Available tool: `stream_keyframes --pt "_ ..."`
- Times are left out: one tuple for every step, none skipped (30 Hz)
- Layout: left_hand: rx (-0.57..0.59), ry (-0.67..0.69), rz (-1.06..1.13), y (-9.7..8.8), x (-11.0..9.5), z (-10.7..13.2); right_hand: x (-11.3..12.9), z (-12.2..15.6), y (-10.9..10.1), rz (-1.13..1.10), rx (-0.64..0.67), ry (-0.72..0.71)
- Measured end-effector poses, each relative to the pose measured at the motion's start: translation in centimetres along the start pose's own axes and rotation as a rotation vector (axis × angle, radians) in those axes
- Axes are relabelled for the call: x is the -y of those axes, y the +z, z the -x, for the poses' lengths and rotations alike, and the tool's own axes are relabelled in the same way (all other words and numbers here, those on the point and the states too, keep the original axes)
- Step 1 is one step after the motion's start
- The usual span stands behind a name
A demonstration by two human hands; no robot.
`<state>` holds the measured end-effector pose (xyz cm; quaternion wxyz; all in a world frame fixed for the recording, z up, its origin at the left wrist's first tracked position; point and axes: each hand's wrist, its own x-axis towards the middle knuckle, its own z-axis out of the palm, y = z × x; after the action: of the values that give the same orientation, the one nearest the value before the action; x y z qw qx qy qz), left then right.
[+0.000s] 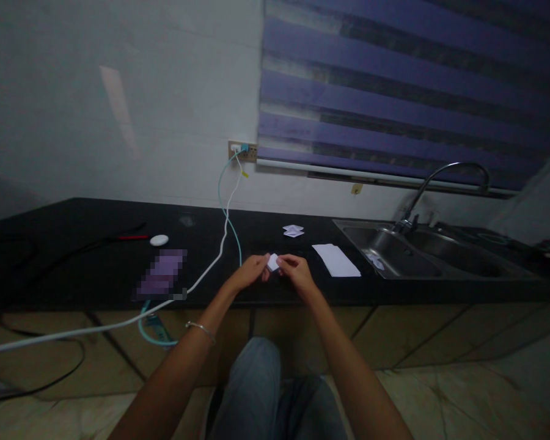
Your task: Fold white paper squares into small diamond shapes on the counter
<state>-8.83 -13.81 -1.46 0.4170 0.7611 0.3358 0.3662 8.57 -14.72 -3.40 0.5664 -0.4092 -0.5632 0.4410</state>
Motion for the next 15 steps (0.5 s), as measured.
stream_keyframes --pt "-0.027 -0.001 0.046 0.0 -0.1 0.0 -0.1 0.0 0.0 -0.008 -0.004 0.001" --pt "-0.048 0.005 0.094 0.1 -0.3 0.0 -0.1 -0.1 0.0 -0.016 -0.005 0.002" --pt "-0.065 0.012 0.135 0.1 -0.3 -0.1 -0.1 -0.1 0.0 -0.021 -0.001 0.004" --pt "-0.074 0.016 0.165 0.1 -0.3 0.0 -0.1 0.0 0.0 -0.023 0.004 0.006" --pt "-0.075 0.017 0.186 0.1 -0.3 0.0 0.0 0.0 0.1 -0.019 0.007 0.009" --pt "-0.074 0.012 0.199 0.1 -0.2 0.0 0.0 0.1 0.1 -0.012 0.01 0.012" --pt "-0.074 0.003 0.205 0.1 -0.1 0.0 0.1 0.1 0.1 -0.007 0.01 0.013" --pt "-0.073 -0.007 0.204 0.1 0.0 0.0 0.2 0.2 0.2 -0.005 0.011 0.013" --pt "-0.072 -0.018 0.198 0.1 0.1 0.1 0.3 0.2 0.2 -0.007 0.012 0.009" --pt "-0.07 -0.029 0.19 0.1 0.1 0.1 0.4 0.3 0.3 -0.013 0.014 0.005" --pt "-0.073 -0.039 0.183 0.2 0.0 0.1 0.6 0.4 0.3 -0.018 0.02 0.001" --pt "-0.08 -0.049 0.178 0.2 -0.1 0.2 0.7 0.4 0.4 -0.021 0.026 -0.002" --pt "-0.088 -0.058 0.173 0.3 -0.2 0.2 0.8 0.4 0.4 -0.018 0.032 -0.005" --pt "-0.095 -0.066 0.167 0.3 -0.3 0.2 0.8 0.5 0.4 -0.012 0.038 -0.006" --pt "-0.103 -0.075 0.161 0.4 -0.4 0.2 0.9 0.5 0.4 -0.002 0.044 -0.009"
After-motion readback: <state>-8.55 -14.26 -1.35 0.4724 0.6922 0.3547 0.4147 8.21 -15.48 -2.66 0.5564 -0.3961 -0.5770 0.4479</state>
